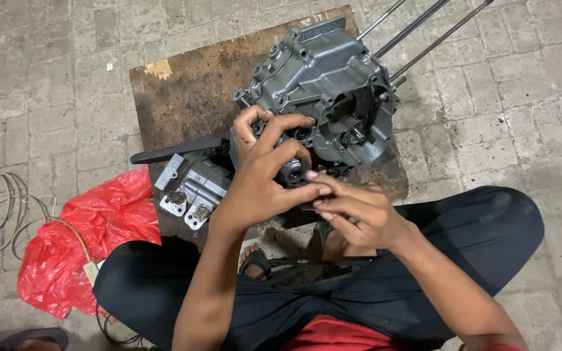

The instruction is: Repairing and adjusting internal components of a motorcycle engine crankcase using a small metal tool.

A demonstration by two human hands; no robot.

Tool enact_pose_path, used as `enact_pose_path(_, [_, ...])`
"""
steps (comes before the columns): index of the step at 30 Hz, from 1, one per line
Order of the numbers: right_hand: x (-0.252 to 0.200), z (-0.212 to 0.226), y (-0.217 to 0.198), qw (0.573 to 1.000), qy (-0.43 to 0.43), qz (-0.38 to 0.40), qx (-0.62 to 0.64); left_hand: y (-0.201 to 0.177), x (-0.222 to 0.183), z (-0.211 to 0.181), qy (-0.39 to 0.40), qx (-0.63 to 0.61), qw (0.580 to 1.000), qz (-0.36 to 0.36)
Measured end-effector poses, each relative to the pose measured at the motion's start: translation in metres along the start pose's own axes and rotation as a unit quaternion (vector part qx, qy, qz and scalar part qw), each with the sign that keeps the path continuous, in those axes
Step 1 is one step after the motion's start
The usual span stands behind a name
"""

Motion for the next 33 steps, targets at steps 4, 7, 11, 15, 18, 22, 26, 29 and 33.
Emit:
enact_pose_path(4, [-0.003, -0.001, 0.001, 0.999, -0.029, -0.005, -0.016, -0.001, -0.001, 0.002, 0.005, -0.013, 1.0, 0.01])
enact_pose_path(7, [-0.012, -0.013, 0.0, 0.999, -0.029, -0.008, -0.02, -0.003, -0.001, 0.002, 0.007, -0.009, 1.0, 0.009])
enact_pose_path(11, [-0.02, -0.036, -0.02, 0.996, -0.03, -0.073, -0.051, -0.001, -0.003, 0.006, 0.007, -0.011, 1.0, 0.008])
enact_pose_path(15, [-0.015, -0.058, -0.064, 0.972, 0.059, -0.127, -0.19, -0.004, -0.001, 0.001, 0.003, -0.027, 1.0, 0.016])
enact_pose_path(18, [-0.016, -0.038, -0.073, 0.924, 0.19, -0.193, -0.268, -0.001, -0.002, 0.006, 0.005, -0.035, 0.999, 0.014])
enact_pose_path(22, [-0.017, -0.033, -0.067, 0.915, 0.203, -0.174, -0.301, -0.001, 0.0, 0.003, 0.007, -0.031, 0.999, 0.019])
enact_pose_path(26, [-0.011, -0.029, -0.064, 0.92, 0.124, -0.103, -0.356, -0.003, 0.002, -0.001, 0.007, -0.028, 1.0, 0.011])
enact_pose_path(29, [-0.01, -0.023, -0.063, 0.913, 0.141, -0.083, -0.373, -0.002, -0.002, 0.001, 0.009, -0.021, 1.0, 0.004])
enact_pose_path(33, [-0.012, -0.017, -0.064, 0.913, 0.208, -0.053, -0.348, 0.006, -0.011, 0.011, 0.069, 0.035, 0.996, -0.05])
Point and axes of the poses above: each hand's wrist, its own x-axis towards the middle knuckle, its own y-axis out of the palm, z = x × y, the point moved 1 cm from there along x, towards the middle knuckle, and after that the axes turned 15 degrees about -z, right-handed, at the moved point
